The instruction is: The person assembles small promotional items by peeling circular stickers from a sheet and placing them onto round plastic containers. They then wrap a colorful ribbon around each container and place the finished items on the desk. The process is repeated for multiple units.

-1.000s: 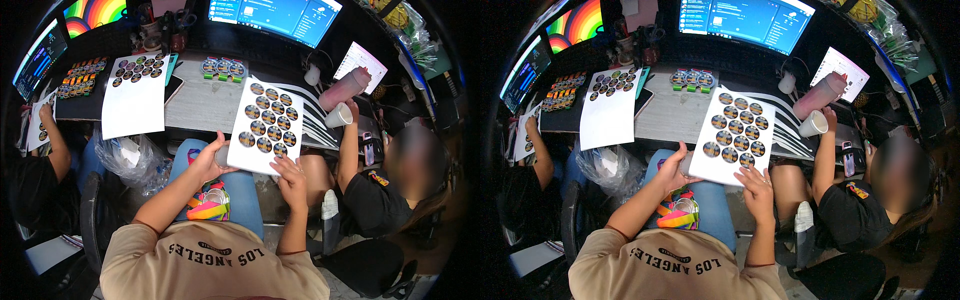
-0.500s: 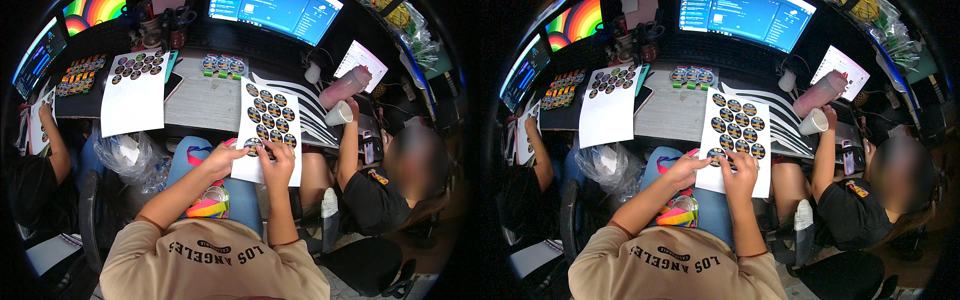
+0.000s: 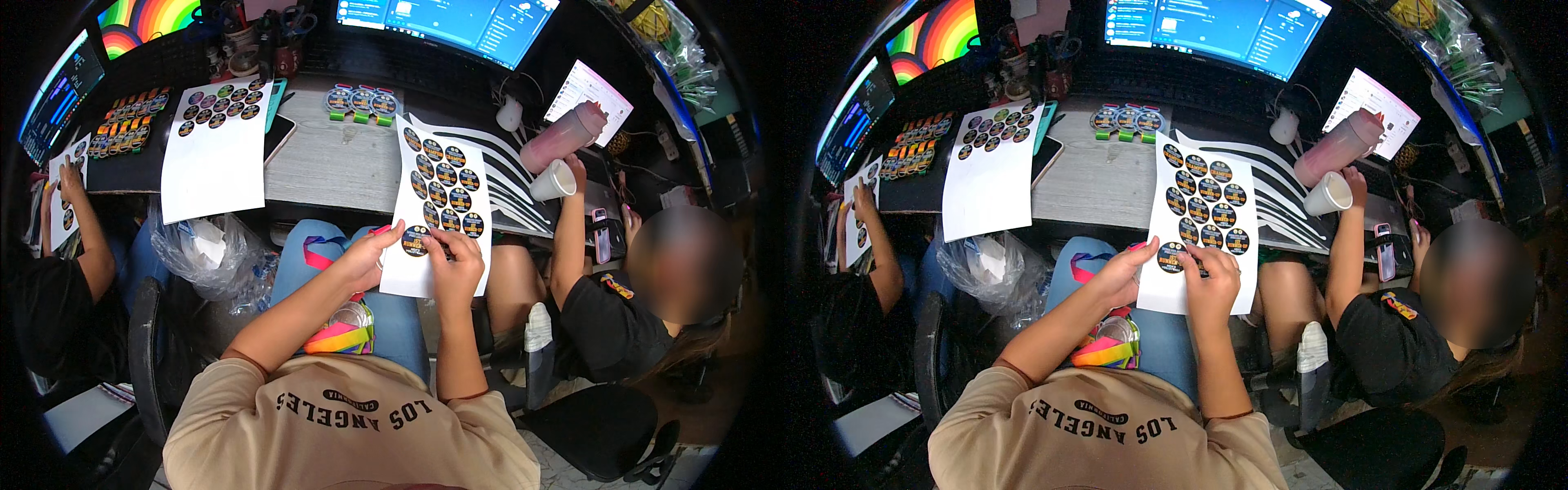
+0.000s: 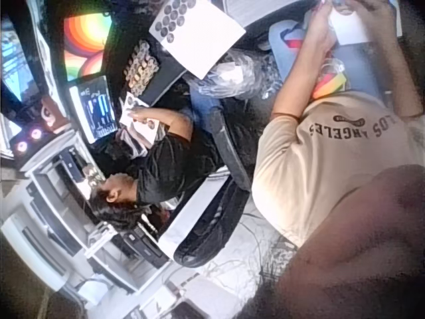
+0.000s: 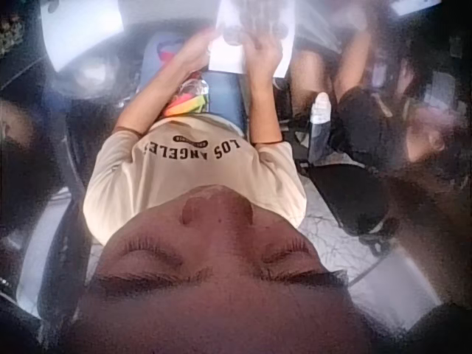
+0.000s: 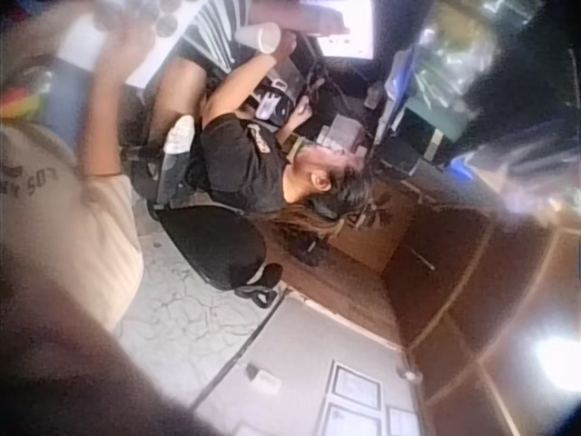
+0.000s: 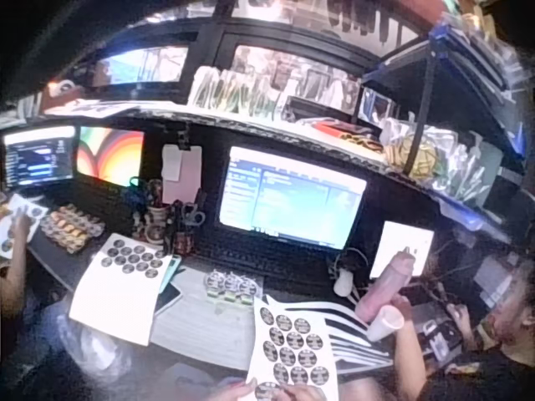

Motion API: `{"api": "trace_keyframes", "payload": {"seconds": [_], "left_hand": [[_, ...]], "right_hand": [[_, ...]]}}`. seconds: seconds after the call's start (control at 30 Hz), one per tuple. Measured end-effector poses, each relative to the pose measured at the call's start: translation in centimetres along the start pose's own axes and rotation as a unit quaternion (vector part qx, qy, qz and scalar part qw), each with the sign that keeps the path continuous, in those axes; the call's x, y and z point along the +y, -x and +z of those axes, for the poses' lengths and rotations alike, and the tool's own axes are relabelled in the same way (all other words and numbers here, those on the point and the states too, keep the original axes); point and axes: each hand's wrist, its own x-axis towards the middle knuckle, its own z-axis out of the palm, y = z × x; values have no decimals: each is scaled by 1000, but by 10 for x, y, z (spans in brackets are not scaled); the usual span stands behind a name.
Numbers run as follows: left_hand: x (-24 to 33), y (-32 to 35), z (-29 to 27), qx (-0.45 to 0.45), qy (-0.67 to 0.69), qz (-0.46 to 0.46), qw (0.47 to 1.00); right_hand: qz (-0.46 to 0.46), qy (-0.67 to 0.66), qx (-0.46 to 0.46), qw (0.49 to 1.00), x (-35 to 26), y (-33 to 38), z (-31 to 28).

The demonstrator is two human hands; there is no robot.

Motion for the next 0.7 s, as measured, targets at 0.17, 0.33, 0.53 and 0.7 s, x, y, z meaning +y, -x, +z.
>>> {"api": "trace_keyframes", "payload": {"seconds": [0.17,0.33,0.53,0.7], "left_hand": [[0,1,3,0,-16,7,1000],[-1,2,7,3,-44,26,999],[-2,4,12,20,-54,44,997],[-2,4,10,9,-68,36,997]], "right_hand": [[13,-19,9,1000,-1,0,1],[71,-82,-9,994,-4,0,-1],[31,-54,8,998,-9,1,-2],[-47,8,25,999,-10,3,-1]]}}
